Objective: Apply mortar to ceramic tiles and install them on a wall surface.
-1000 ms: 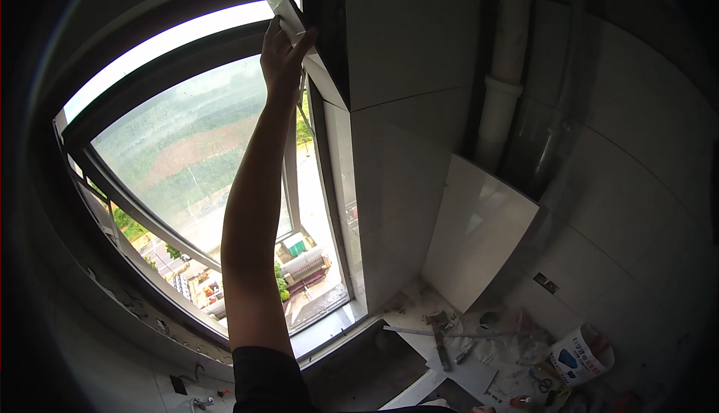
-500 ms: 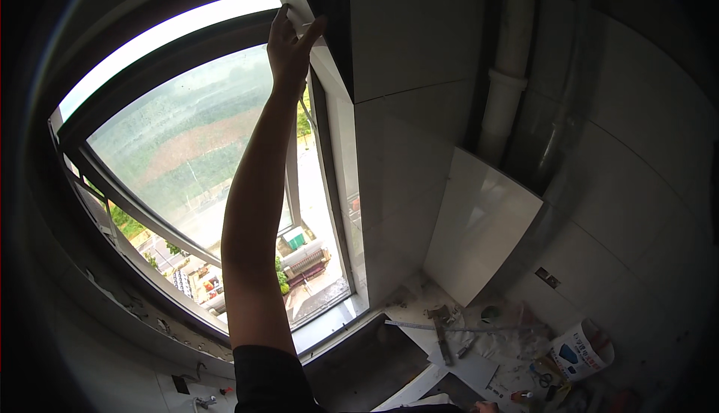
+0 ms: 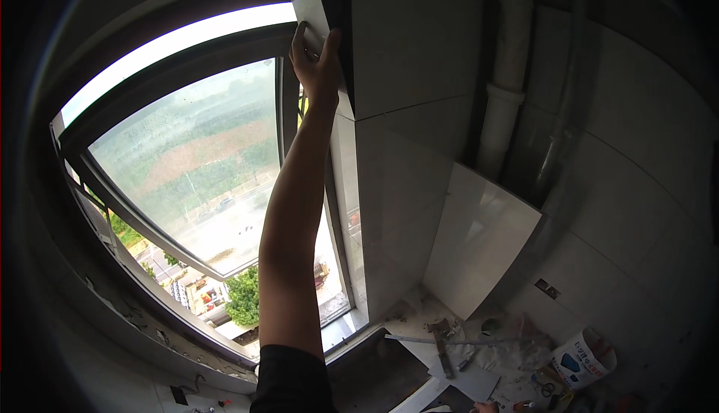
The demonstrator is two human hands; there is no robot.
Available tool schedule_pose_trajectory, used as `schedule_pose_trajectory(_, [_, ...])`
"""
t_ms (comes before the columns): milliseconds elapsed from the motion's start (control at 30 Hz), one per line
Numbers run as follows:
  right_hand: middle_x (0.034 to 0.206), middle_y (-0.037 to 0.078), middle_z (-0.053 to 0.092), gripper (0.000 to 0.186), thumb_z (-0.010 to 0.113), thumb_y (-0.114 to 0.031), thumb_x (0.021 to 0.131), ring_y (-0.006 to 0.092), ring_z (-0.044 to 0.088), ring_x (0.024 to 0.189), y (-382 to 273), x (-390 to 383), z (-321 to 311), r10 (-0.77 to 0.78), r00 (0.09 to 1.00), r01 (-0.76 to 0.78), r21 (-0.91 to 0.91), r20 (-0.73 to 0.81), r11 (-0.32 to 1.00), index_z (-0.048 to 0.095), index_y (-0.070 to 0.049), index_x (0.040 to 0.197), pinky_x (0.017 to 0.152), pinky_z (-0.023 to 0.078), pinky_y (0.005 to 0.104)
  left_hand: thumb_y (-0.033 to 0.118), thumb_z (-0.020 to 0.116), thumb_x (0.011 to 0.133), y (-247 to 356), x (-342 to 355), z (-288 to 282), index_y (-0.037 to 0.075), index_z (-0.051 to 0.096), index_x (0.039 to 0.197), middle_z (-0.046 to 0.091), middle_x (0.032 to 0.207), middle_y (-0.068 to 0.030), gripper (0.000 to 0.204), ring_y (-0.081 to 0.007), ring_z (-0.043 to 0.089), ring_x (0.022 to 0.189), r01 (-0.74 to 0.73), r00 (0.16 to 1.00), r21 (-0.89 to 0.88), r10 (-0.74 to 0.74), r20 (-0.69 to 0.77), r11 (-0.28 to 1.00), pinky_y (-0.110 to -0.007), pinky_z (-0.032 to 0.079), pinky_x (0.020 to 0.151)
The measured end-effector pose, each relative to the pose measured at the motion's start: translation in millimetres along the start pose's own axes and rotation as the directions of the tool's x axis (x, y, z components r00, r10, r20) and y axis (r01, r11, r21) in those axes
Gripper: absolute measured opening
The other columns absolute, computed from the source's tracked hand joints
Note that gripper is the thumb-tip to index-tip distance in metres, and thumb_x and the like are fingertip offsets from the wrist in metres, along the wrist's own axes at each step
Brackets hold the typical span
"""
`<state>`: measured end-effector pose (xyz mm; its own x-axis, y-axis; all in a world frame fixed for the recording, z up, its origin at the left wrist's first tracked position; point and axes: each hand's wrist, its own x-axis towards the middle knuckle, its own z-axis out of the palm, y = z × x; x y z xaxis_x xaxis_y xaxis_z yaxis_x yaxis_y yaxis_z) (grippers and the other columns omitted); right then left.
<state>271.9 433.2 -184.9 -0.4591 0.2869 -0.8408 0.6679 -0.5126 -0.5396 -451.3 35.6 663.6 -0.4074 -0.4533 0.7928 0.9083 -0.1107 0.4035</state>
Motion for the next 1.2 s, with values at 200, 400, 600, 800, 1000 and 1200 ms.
schedule_pose_trajectory(200, [0.072, 0.003, 0.067, 0.030, 0.065, -0.042, 0.115, 0.0216, 0.064, 0.055, -21.4, -2.4, 36.9, -0.043, 0.995, 0.031, -0.136, -0.086, 0.990, 0.070, -0.014, 0.105, 0.048, 0.046, 0.0376, 0.055, 0.084, 0.103, -1.6, -9.1, -12.4, 0.006, 0.051, 0.172, 0.052, 0.169, -0.0214, 0.091, -0.0359, 0.052, 0.158, -0.046, 0.999, 0.077, 0.045, 0.012, 0.996, -0.049, 0.042, 0.132])
schedule_pose_trajectory(400, [0.075, 0.004, 0.070, 0.026, 0.066, -0.038, 0.115, 0.0220, 0.066, 0.056, -12.8, 10.3, 22.5, -0.054, 0.997, 0.043, -0.181, -0.053, 0.983, 0.071, -0.014, 0.110, 0.047, 0.047, 0.0384, 0.064, 0.071, 0.110, -10.5, -7.8, -5.1, 0.010, 0.051, 0.174, 0.032, 0.186, -0.0260, 0.085, -0.0449, 0.030, 0.173, -0.213, 0.976, 0.279, 0.189, 0.109, 0.936, -0.057, 0.032, 0.138])
schedule_pose_trajectory(600, [0.078, 0.005, 0.074, 0.021, 0.068, -0.032, 0.113, 0.0231, 0.071, 0.061, -34.1, 6.3, 26.2, -0.165, 0.985, 0.141, -0.299, -0.057, 0.944, 0.075, -0.012, 0.118, 0.051, 0.053, 0.0397, 0.061, 0.066, 0.114, -13.9, -9.2, 9.2, 0.010, 0.054, 0.172, 0.039, 0.185, -0.0206, 0.078, -0.0376, 0.036, 0.172, -0.280, 0.950, 0.218, 0.237, 0.204, 0.935, -0.051, 0.034, 0.137])
schedule_pose_trajectory(800, [0.088, 0.008, 0.085, 0.029, 0.080, -0.026, 0.106, 0.0158, 0.082, 0.080, -248.5, -43.6, 115.0, -0.668, 0.691, 0.640, -0.663, 0.276, 0.388, 0.082, 0.002, 0.109, 0.076, 0.064, 0.0348, 0.069, 0.053, 0.116, -8.1, -4.1, -0.6, 0.015, 0.046, 0.178, 0.031, 0.187, -0.0227, 0.082, -0.0406, 0.028, 0.175, -0.277, 0.944, 0.320, 0.193, 0.268, 0.906, -0.054, 0.032, 0.138])
schedule_pose_trajectory(1000, [0.100, 0.014, 0.080, 0.029, 0.076, -0.023, 0.111, 0.0223, 0.080, 0.089, -491.6, -159.1, 301.3, -0.877, 0.095, 0.926, -0.365, 0.471, -0.096, 0.075, 0.000, 0.127, 0.082, 0.063, 0.0375, 0.066, 0.047, 0.118, -14.4, 26.1, 2.1, 0.015, 0.038, 0.181, 0.027, 0.188, -0.0242, 0.081, -0.0446, 0.020, 0.176, -0.415, 0.875, 0.290, 0.291, 0.386, 0.862, -0.057, 0.027, 0.140])
schedule_pose_trajectory(1200, [0.166, 0.020, 0.060, 0.053, 0.071, -0.024, 0.115, 0.0400, 0.058, 0.153, -647.0, -227.7, 487.9, -0.795, -0.526, 0.750, -0.276, 0.302, -0.601, 0.058, -0.005, 0.163, 0.125, 0.050, 0.0502, 0.059, 0.049, 0.120, -12.0, 22.5, 12.5, 0.013, 0.035, 0.182, 0.025, 0.189, -0.0261, 0.078, -0.0453, 0.019, 0.176, -0.483, 0.839, 0.250, 0.362, 0.406, 0.839, -0.057, 0.025, 0.141])
